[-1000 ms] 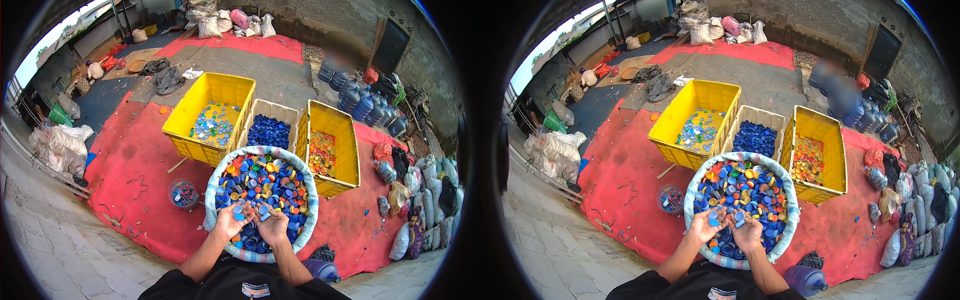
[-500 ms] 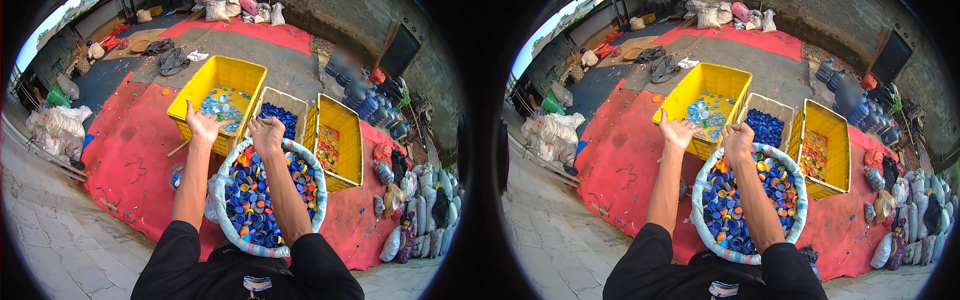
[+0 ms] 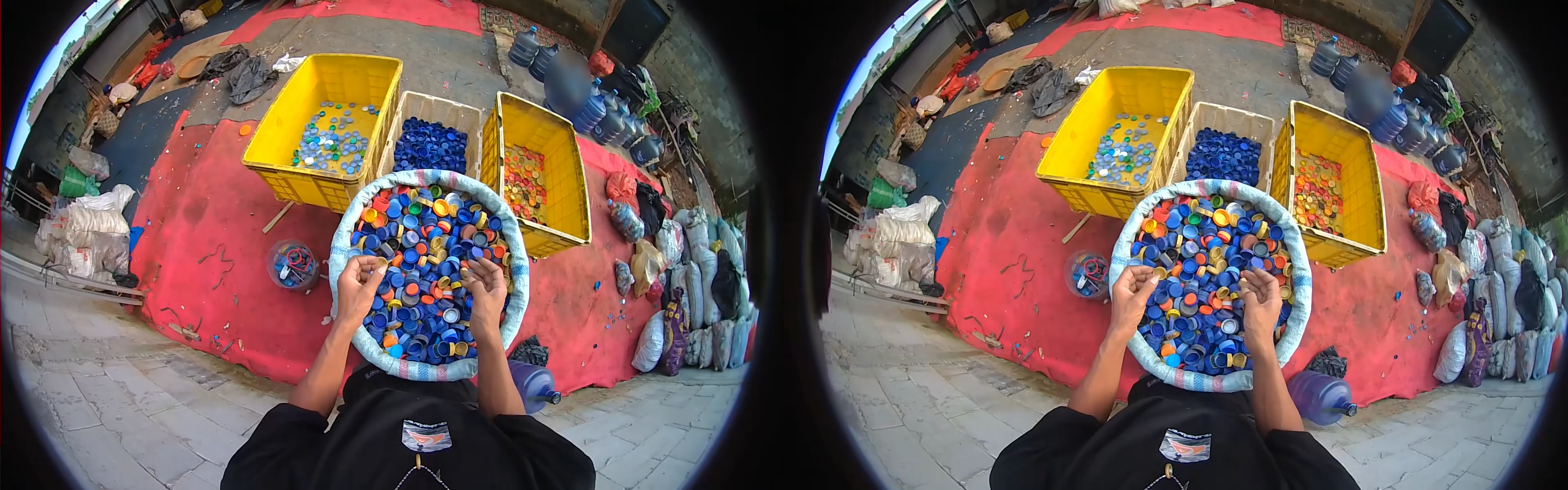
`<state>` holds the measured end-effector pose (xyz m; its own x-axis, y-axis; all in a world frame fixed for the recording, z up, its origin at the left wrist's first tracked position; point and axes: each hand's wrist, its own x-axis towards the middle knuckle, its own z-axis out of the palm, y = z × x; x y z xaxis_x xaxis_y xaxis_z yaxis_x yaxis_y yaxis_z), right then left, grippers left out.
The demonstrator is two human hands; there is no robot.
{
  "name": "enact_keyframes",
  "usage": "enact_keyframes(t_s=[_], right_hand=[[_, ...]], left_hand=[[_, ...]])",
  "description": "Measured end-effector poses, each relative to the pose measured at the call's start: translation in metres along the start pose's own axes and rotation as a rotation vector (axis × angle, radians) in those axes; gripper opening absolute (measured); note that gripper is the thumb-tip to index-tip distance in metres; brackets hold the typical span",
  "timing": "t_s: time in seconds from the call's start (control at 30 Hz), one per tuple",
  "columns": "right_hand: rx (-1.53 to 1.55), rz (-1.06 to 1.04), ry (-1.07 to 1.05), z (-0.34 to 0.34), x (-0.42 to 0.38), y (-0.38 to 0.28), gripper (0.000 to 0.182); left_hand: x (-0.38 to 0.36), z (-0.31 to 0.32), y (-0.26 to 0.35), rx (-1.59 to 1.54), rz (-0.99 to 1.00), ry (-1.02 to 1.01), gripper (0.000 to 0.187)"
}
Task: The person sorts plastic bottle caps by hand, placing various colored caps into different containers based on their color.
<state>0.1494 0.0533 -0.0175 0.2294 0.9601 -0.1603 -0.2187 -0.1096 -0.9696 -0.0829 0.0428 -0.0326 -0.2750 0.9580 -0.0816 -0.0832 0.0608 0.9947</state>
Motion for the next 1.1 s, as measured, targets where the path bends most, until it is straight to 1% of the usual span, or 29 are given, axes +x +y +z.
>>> enact_keyframes(t_s=[0.07,0.1,0.13,0.17,0.2,0.27,0.3,0.37,0.47,0.5,0.7,0.8,0.9,1.0,1.1], right_hand=[[-0.362,-0.103,-0.023,-0.015,-0.011,0.014,0.032],[-0.565,-0.087,-0.051,-0.015,-0.02,0.004,0.031],[-0.706,-0.211,-0.102,-0.018,-0.024,0.008,0.033],[-0.809,-0.275,-0.149,-0.02,-0.025,0.014,0.035],[-0.911,-0.339,-0.198,-0.018,-0.028,0.015,0.036],[-1.03,-0.458,-0.241,-0.011,-0.03,0.013,0.036],[-1.07,-0.488,-0.234,-0.008,-0.029,0.016,0.036],[-1.128,-0.54,-0.233,-0.001,-0.025,0.02,0.033],[-1.236,-0.48,-0.248,0.007,-0.023,0.019,0.029],[-1.237,-0.513,-0.238,0.008,-0.022,0.022,0.023],[-1.323,-0.523,-0.24,0.009,-0.018,0.03,0.018],[-1.329,-0.489,-0.263,0.008,-0.018,0.03,0.035],[-1.299,-0.546,-0.244,0.005,-0.016,0.033,0.027],[-1.256,-0.448,-0.248,0.003,-0.018,0.024,0.036],[-0.882,-0.306,-0.203,-0.006,-0.015,0.021,0.041]], left_hand=[[-0.02,0.01,-0.009,0.266,0.019,-0.036,0.026],[-0.025,0.014,-0.01,0.396,0.062,-0.104,0.03],[-0.03,0.018,-0.012,0.525,0.107,-0.171,0.033],[-0.032,0.02,-0.029,0.614,0.272,-0.199,0.037],[-0.035,0.024,-0.025,0.651,0.293,-0.206,0.037],[-0.039,0.034,-0.017,0.723,0.338,-0.215,0.036],[-0.039,0.036,-0.019,0.671,0.315,-0.196,0.038],[-0.041,0.038,-0.021,0.705,0.312,-0.151,0.04],[-0.043,0.036,-0.025,0.736,0.307,-0.105,0.041],[-0.044,0.036,-0.026,0.747,0.31,-0.093,0.041],[-0.046,0.037,-0.029,0.758,0.319,-0.1,0.039],[-0.048,0.04,-0.025,0.791,0.33,-0.115,0.04],[-0.049,0.043,-0.025,0.815,0.332,-0.151,0.043],[-0.047,0.046,-0.025,0.852,0.381,-0.217,0.047],[-0.045,0.047,-0.019,0.872,0.437,-0.306,0.049]])
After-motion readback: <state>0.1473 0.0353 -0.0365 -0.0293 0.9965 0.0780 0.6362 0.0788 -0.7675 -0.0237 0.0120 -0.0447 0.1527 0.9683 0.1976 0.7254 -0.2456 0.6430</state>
